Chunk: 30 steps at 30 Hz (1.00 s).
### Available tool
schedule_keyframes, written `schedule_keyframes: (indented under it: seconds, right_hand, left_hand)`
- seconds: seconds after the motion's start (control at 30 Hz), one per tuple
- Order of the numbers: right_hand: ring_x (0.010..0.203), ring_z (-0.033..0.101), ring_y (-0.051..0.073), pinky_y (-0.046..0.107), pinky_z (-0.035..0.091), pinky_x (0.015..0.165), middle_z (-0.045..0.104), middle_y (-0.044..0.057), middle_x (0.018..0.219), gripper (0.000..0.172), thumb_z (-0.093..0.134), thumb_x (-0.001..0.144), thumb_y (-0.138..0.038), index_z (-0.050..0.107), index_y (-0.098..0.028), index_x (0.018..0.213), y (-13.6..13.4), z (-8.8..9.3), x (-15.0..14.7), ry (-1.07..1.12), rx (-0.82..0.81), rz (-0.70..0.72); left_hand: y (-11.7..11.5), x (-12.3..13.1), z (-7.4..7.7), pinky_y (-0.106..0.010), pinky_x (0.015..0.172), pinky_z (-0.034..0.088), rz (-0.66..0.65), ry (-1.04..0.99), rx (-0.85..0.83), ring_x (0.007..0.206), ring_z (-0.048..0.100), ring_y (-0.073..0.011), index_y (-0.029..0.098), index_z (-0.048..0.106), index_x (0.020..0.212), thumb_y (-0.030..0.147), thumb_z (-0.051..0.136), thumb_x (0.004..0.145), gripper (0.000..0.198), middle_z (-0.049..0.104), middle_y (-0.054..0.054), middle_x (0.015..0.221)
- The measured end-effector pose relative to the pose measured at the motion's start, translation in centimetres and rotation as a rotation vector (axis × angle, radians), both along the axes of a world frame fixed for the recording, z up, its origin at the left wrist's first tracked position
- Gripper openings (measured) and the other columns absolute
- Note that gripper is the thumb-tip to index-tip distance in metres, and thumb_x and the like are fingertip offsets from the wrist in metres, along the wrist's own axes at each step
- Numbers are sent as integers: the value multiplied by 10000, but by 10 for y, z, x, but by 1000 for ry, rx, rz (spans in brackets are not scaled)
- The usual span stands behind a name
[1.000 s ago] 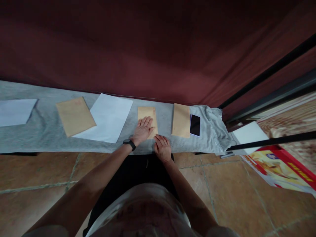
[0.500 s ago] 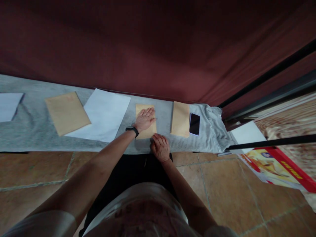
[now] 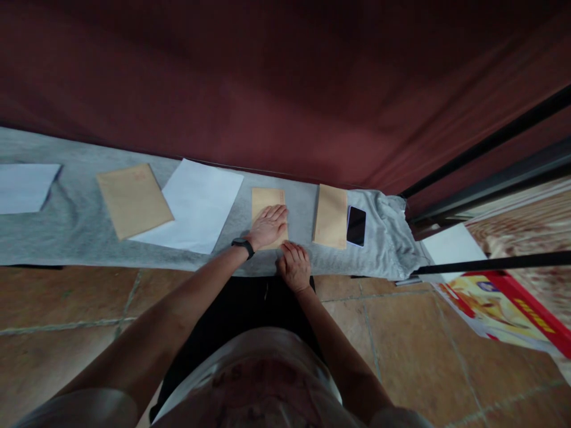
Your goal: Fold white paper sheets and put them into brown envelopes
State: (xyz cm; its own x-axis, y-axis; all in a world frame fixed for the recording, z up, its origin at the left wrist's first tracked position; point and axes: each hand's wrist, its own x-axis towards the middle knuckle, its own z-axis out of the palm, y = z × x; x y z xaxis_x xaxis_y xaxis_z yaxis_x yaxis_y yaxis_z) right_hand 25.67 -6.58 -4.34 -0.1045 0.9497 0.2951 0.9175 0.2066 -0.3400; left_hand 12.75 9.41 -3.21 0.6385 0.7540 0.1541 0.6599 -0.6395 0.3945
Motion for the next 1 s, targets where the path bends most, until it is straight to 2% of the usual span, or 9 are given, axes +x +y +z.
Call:
schedule_keyframes:
  seconds: [0.17,0.53,0.77,1.0]
  right_hand:
    - [1316,537,219,402,318,1176,632,91,1400,385,450,987,-197,590,-177,1346,-1,2,-1,11,40,-3]
    - [1297,555,205,387,330,1178,640,94,1378,367,460,968,-174,598,-185,1307,0,1,-1,47,55,-27]
    - [1235,587,218,383,369,1150,671,98,1296,286,522,944,-171,628,-182,1209,0,-3,-1,50,124,-36]
    - [1195,607,217,396,386,1136,679,92,1264,217,519,940,-172,621,-209,1128,0,-4,-1,81,147,-41]
  left_hand:
    - [-14,-3,3,-432,1280,107,-14,-2,9,1535,286,-246,93,428,1528,323,342,1005,577,395,-147,1616]
    - [-44,-8,5,-439,1281,127,-32,-5,-25,1537,282,-228,151,443,1526,332,353,1016,549,415,-114,1611]
    - [-60,-12,8,-415,1281,157,-53,147,31,1550,245,-203,159,410,1546,343,242,1054,552,377,-75,1636]
    - [-70,-17,7,-432,1280,168,-68,171,60,1547,255,-208,196,444,1531,335,258,1054,530,384,-42,1633]
